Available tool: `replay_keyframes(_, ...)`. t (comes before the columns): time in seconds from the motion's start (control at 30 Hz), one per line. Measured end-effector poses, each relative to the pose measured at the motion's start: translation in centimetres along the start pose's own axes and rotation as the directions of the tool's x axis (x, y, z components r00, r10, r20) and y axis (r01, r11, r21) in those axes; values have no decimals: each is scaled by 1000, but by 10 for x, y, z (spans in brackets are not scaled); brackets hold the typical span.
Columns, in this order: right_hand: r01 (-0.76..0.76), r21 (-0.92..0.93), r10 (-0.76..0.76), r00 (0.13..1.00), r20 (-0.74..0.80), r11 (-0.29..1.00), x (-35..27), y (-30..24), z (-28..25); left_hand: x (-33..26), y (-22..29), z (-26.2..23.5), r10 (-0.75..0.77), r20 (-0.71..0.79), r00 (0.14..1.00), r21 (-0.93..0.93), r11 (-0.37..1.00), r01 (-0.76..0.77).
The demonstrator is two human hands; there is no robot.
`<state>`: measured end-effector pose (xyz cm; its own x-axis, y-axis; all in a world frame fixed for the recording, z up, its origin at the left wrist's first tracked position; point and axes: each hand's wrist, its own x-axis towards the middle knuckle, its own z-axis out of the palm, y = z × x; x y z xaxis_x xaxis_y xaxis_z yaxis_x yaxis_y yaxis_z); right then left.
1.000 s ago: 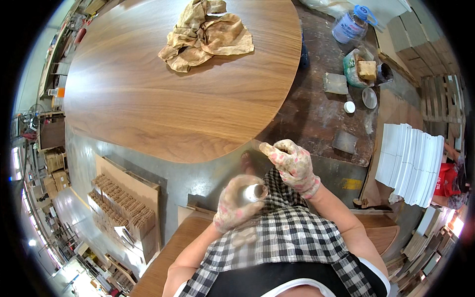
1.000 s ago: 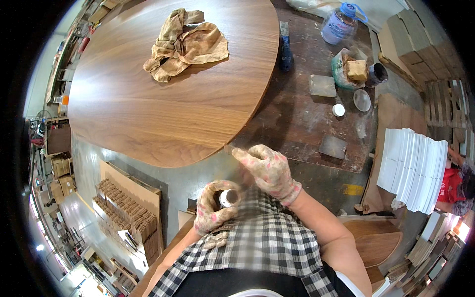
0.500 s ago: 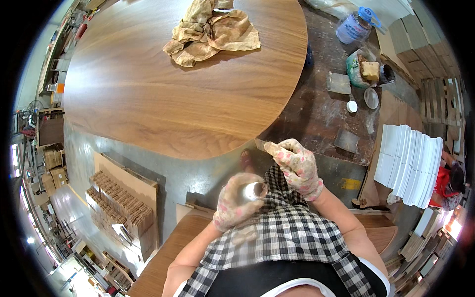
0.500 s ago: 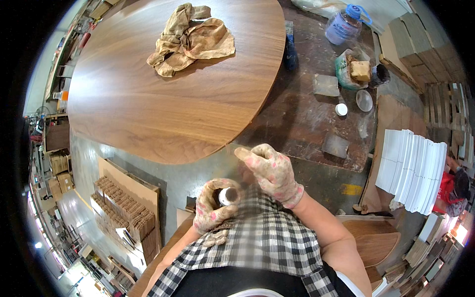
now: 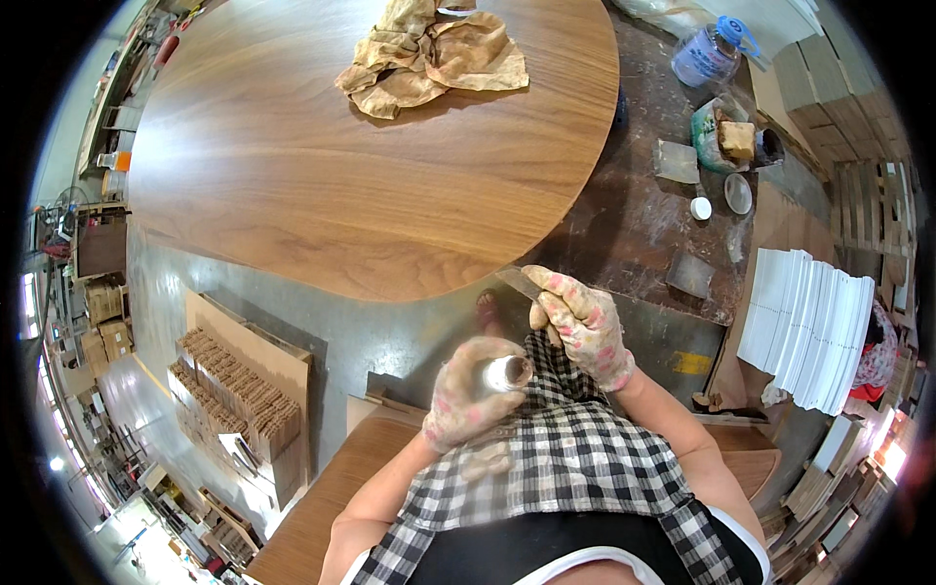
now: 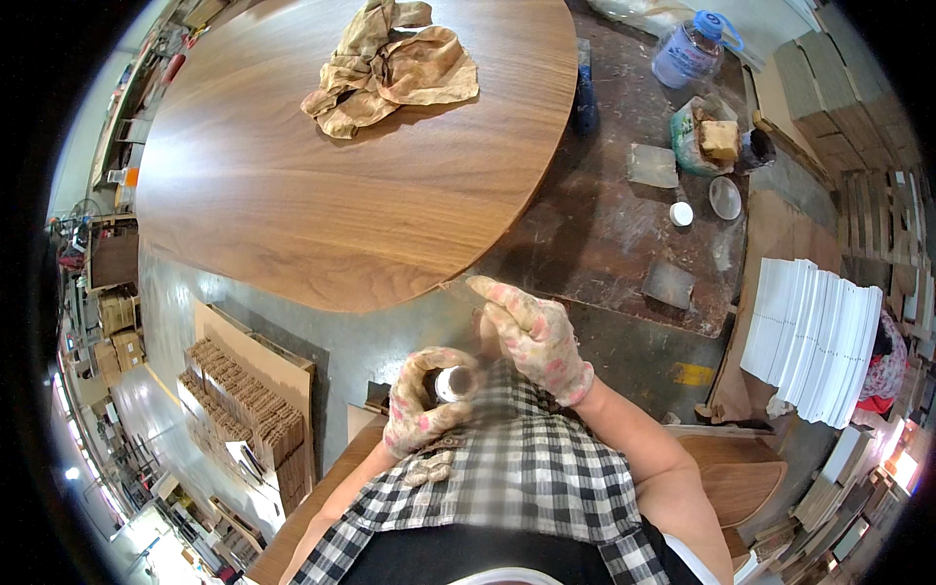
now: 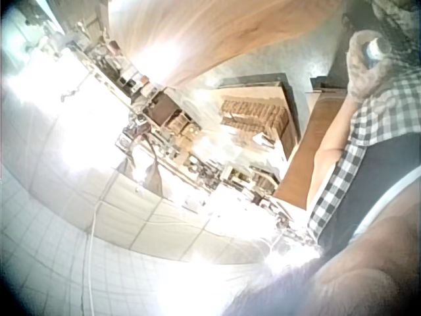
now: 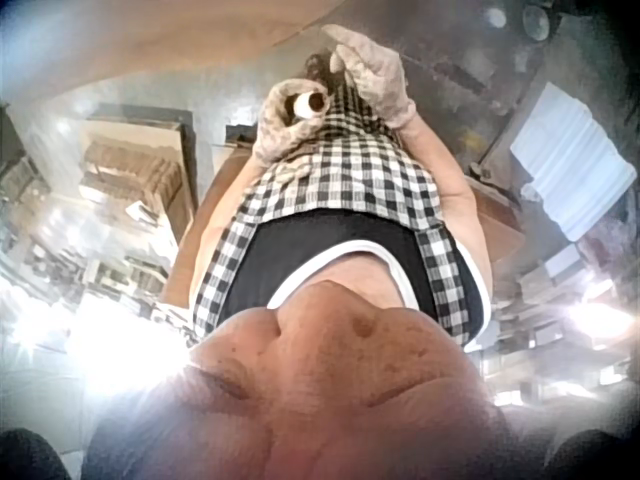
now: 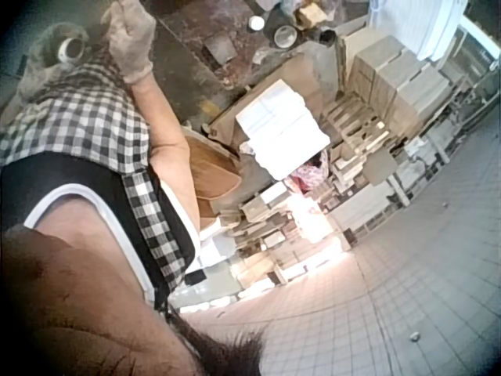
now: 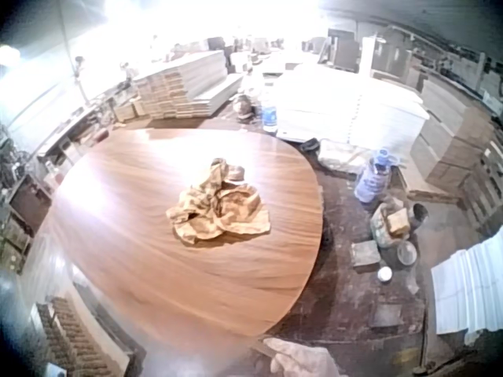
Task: The person wipes the surface of a wooden tabletop with a cloth and then uses a small tool to apply a substance to the edge of a white furniture component.
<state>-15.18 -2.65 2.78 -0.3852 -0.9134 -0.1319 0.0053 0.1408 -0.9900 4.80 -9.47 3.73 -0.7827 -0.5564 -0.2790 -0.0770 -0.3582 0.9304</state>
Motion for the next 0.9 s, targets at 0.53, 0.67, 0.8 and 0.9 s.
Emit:
replay_keyframes(0.53,349,-451,-403,915,-26,822,5,7,-1,-1,-4,1,26,-9,1000,61,998,-26)
replay_keyframes(0.67,429,-543,-451,887,102,721,3,11,-1,-2,-4,1,10,-18,1000,24,1000,-10)
replay_keyframes(0.8,419,-478,-465,885,26,772,1,10,-1,-2,-5,-1,20,6,1000,62,998,-20)
replay_keyframes(0.9,398,-488,-454,891,5,777,6,6,-1,-2,-6,-3,26,29,999,68,997,-28)
